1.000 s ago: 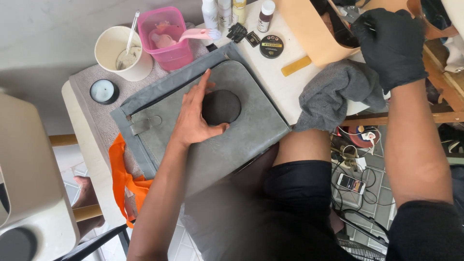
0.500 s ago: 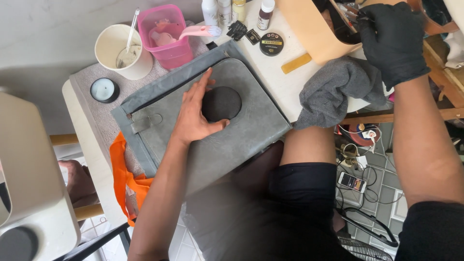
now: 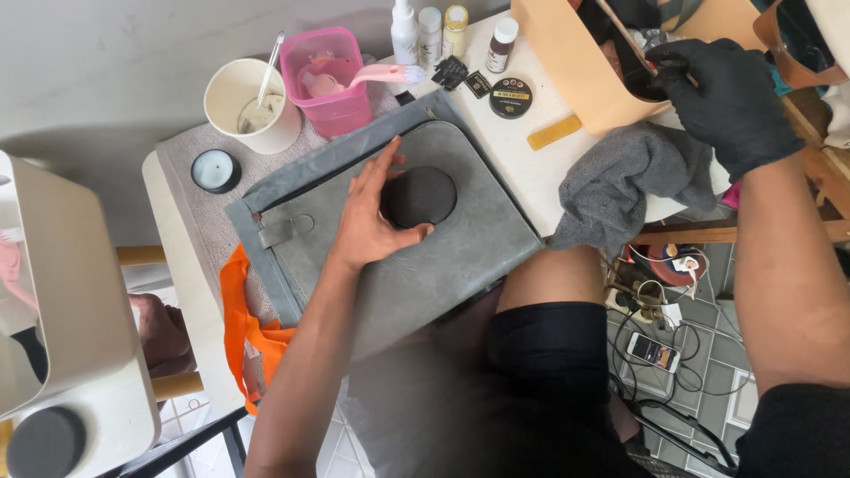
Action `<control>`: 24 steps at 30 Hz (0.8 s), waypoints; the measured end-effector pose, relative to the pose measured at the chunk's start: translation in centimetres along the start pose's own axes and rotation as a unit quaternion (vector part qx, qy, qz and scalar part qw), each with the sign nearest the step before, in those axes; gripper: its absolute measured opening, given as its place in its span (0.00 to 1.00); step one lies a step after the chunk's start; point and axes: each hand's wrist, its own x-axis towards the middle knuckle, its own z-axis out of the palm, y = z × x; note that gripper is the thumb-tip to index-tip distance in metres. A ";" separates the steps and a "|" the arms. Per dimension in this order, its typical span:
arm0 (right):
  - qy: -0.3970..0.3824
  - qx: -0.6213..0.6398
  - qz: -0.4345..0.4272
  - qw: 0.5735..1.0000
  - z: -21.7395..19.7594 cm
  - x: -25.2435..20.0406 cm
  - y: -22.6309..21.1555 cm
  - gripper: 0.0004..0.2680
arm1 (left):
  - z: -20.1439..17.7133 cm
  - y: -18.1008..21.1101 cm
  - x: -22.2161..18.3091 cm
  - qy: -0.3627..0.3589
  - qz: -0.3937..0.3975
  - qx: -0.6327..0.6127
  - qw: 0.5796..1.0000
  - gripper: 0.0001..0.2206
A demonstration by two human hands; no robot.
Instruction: Applying a finishing treatment and buffing a grey pouch on a repair bench.
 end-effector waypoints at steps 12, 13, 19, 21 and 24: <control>0.125 0.262 -0.041 0.956 -4.5 1.1 -17.0 0.09 | 0.7 -0.5 -0.3 0.064 0.054 0.045 0.995 0.50; 0.101 0.336 -0.039 0.935 -4.2 1.7 -18.7 0.12 | 0.9 -0.8 -0.3 0.109 0.106 0.025 0.988 0.48; -0.119 0.504 0.023 0.855 -0.5 3.6 -26.2 0.30 | 1.8 -0.5 -0.4 0.216 0.246 0.085 0.941 0.44; -0.160 0.515 0.035 0.842 1.4 3.8 -27.8 0.31 | 2.7 -0.5 -0.5 0.231 0.278 0.095 0.928 0.44; -0.082 0.602 0.034 0.793 3.4 4.2 -29.5 0.25 | 2.7 -0.7 -0.3 0.249 0.322 0.099 0.908 0.42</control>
